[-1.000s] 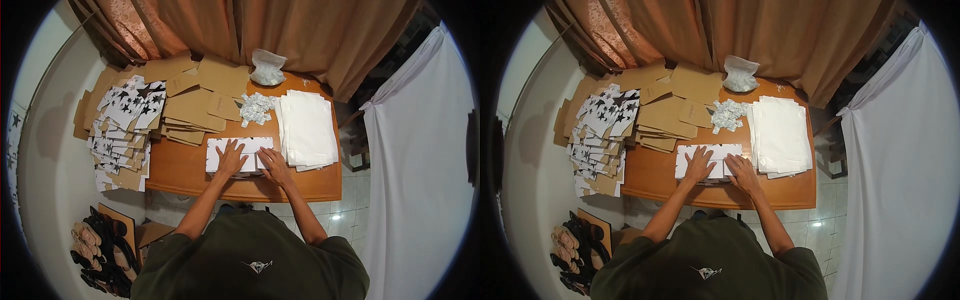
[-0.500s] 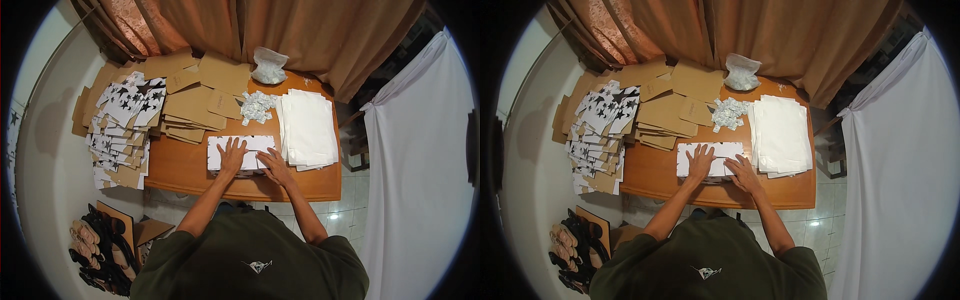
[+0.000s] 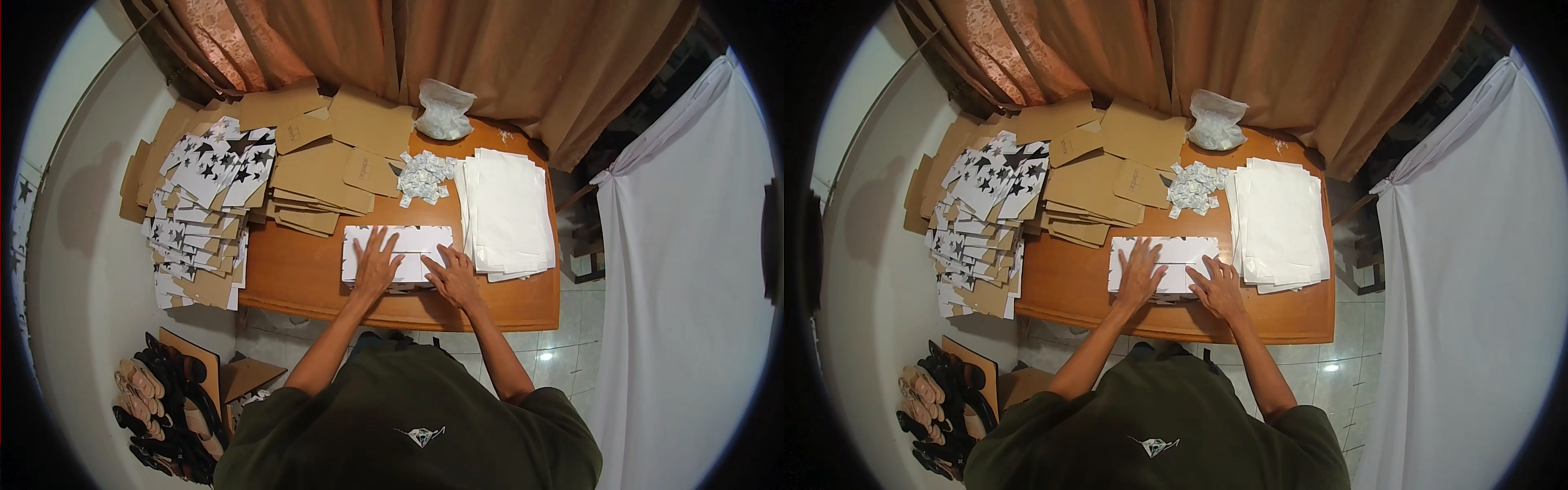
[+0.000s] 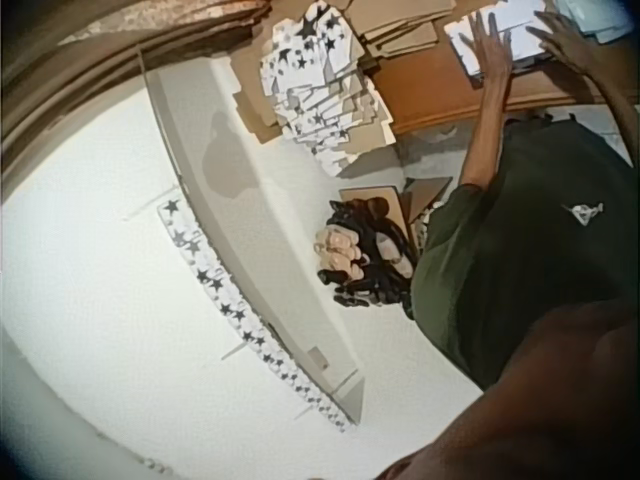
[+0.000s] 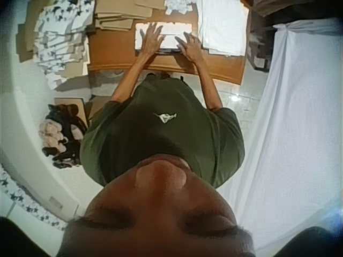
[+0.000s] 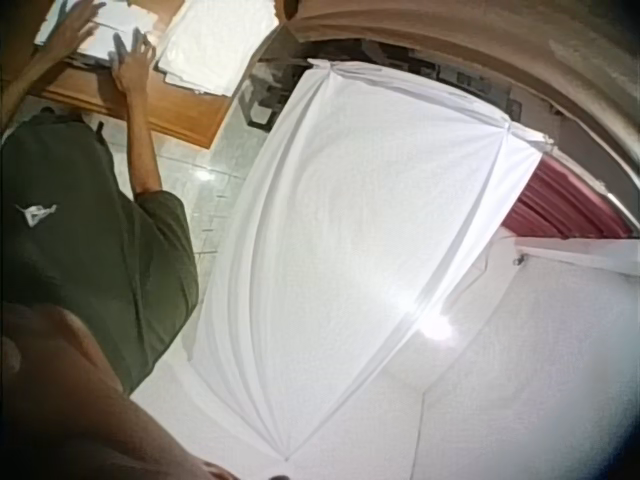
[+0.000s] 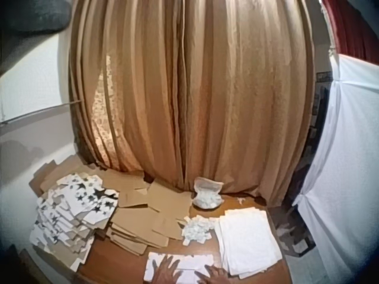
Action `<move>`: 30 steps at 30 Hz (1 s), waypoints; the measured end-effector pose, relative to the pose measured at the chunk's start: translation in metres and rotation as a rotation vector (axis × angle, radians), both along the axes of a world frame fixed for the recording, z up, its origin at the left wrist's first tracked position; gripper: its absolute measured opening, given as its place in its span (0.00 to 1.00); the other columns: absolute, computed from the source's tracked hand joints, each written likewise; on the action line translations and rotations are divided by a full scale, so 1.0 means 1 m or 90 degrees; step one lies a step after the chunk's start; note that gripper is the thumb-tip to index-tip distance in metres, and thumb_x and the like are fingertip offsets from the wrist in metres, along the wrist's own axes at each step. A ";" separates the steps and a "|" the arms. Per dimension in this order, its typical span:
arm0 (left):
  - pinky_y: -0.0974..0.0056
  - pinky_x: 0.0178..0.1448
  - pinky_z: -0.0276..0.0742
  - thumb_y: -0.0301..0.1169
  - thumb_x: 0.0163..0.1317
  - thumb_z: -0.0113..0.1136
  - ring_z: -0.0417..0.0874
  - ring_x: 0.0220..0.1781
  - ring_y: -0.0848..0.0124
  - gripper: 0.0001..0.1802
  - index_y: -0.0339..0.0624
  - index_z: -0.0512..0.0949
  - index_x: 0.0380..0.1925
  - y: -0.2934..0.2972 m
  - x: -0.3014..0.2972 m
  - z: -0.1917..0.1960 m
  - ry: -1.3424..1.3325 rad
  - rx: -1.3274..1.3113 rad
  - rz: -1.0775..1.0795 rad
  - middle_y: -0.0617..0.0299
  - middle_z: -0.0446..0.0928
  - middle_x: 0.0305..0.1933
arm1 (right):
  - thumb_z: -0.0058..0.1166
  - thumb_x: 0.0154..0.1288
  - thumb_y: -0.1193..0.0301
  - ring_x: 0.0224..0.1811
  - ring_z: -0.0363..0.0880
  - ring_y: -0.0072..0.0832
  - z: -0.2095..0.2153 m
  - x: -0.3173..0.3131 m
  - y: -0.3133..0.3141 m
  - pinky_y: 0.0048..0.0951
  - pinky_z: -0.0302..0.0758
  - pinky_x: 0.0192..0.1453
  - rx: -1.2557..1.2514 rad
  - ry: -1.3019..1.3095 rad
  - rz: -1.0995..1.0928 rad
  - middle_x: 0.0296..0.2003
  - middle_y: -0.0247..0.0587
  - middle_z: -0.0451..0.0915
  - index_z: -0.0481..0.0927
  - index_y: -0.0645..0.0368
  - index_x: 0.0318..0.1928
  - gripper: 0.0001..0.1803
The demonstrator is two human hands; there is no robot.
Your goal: Assembling cardboard shoeboxes, lining them with paper, and placing them on a shelf.
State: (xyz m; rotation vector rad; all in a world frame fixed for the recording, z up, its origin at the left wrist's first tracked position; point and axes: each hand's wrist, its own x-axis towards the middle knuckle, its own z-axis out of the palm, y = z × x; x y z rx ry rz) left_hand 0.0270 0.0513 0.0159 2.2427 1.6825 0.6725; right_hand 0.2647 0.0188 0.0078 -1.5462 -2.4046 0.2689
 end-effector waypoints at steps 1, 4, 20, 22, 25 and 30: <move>0.21 0.74 0.46 0.45 0.70 0.60 0.58 0.80 0.46 0.29 0.42 0.72 0.67 -0.006 -0.007 0.003 -0.024 0.046 0.030 0.47 0.66 0.73 | 0.50 0.74 0.50 0.72 0.61 0.46 0.001 0.000 0.000 0.58 0.56 0.74 -0.009 -0.001 -0.012 0.70 0.45 0.66 0.75 0.37 0.69 0.26; 0.24 0.77 0.41 0.45 0.66 0.64 0.57 0.80 0.47 0.33 0.37 0.72 0.66 -0.025 -0.027 0.005 -0.071 0.028 0.115 0.46 0.65 0.73 | 0.51 0.74 0.49 0.71 0.62 0.45 0.005 0.001 0.002 0.61 0.56 0.73 -0.029 -0.008 -0.030 0.69 0.43 0.67 0.76 0.38 0.67 0.25; 0.44 0.70 0.71 0.34 0.62 0.61 0.73 0.68 0.36 0.25 0.36 0.78 0.59 -0.039 -0.042 -0.026 -0.087 0.009 0.113 0.37 0.75 0.63 | 0.62 0.65 0.64 0.65 0.74 0.36 -0.004 -0.101 0.076 0.65 0.55 0.73 0.054 0.027 0.104 0.57 0.36 0.80 0.79 0.48 0.57 0.20; 0.43 0.70 0.71 0.33 0.61 0.62 0.73 0.68 0.37 0.25 0.37 0.78 0.59 -0.040 -0.040 -0.026 -0.066 0.009 0.114 0.38 0.75 0.63 | 0.59 0.68 0.64 0.64 0.76 0.35 -0.010 -0.102 0.078 0.65 0.55 0.73 0.032 -0.017 0.125 0.57 0.34 0.81 0.80 0.46 0.58 0.19; 0.43 0.69 0.72 0.32 0.60 0.62 0.74 0.67 0.36 0.25 0.38 0.80 0.58 -0.039 -0.040 -0.021 -0.034 0.008 0.106 0.36 0.75 0.62 | 0.52 0.71 0.69 0.62 0.79 0.34 -0.012 -0.099 0.080 0.66 0.53 0.74 0.116 -0.057 0.146 0.58 0.33 0.83 0.81 0.45 0.58 0.17; 0.44 0.70 0.71 0.32 0.61 0.61 0.74 0.66 0.34 0.24 0.38 0.80 0.58 -0.044 -0.037 -0.018 -0.015 0.019 0.102 0.33 0.76 0.61 | 0.48 0.70 0.73 0.63 0.80 0.35 -0.008 -0.099 0.080 0.66 0.53 0.74 0.095 -0.056 0.146 0.60 0.35 0.82 0.81 0.46 0.57 0.18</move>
